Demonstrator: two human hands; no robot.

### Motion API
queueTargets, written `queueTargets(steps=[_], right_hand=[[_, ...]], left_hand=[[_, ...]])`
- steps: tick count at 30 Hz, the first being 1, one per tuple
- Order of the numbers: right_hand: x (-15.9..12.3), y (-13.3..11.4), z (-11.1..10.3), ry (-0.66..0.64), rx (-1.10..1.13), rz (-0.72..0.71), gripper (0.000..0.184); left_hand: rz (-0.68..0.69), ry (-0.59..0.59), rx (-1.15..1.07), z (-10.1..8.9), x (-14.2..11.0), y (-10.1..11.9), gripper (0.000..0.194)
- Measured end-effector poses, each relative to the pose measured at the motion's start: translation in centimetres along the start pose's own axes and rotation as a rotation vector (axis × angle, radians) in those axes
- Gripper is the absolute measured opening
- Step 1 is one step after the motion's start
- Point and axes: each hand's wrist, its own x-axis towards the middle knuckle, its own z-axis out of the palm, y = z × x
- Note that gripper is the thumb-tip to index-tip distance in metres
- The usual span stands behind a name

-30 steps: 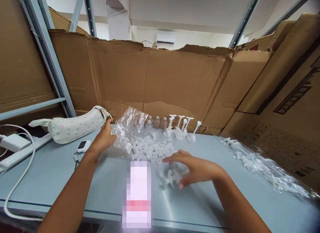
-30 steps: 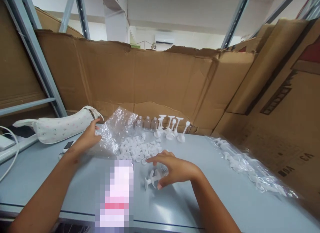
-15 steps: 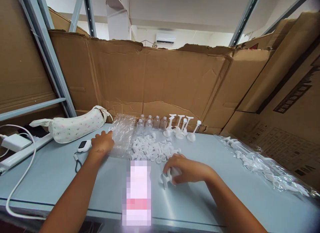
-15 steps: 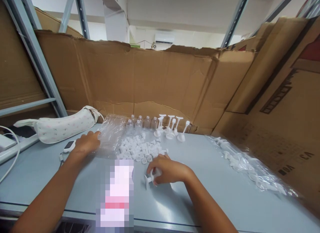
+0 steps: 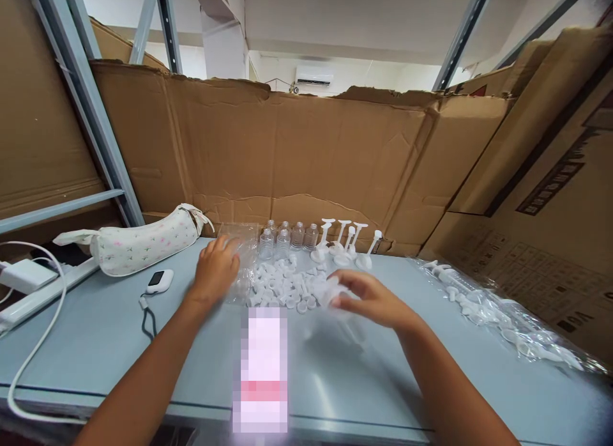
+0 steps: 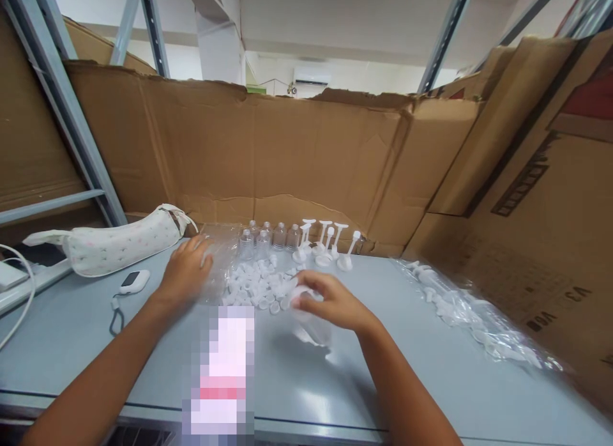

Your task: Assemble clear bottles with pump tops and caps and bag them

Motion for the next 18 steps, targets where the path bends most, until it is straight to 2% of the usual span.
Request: queueTargets(steps=[1, 3, 5, 7, 10, 12, 15, 18], right_hand=[[0.0, 0.0, -0.1, 0.115, 0.121, -0.019, 0.021], [0.2, 0.2, -0.1, 0.359, 0.323, -0.030, 0.027], [0.6, 0.6, 0.1, 0.557, 0.432, -0.040, 0.030], [1.1, 1.0, 0.4, 0.685, 0.494, -0.048, 0.033], [1.7, 1.5, 1.3, 0.762, 0.531, 0.010, 0.043], [1.9, 1.7, 2.1, 0.762, 0.532, 0.046, 0.041], [1.9, 1.8, 3.0, 0.716, 0.566, 0.027, 0.026], [1.8, 1.7, 3.2, 0.658, 0.612, 0.037, 0.023]], left_hand=[[0.078, 0.036, -0.101, 0.0, -0.2, 0.7, 0.035], [0.244, 0.030, -0.308, 0.1, -0.9, 2.4, 0.032], [0.445, -0.092, -0.480, 0.2, -1.9, 4.1, 0.035], [0.517, -0.193, -0.576, 0.3, -3.0, 5.7, 0.047], [0.485, -0.263, -0.644, 0.7, -4.3, 7.2, 0.055], [0.406, -0.301, -0.644, 1.1, -4.6, 7.5, 0.046], [0.238, -0.335, -0.625, 1.5, -4.4, 7.2, 0.028], [0.096, -0.291, -0.687, 1.5, -3.9, 6.5, 0.021]])
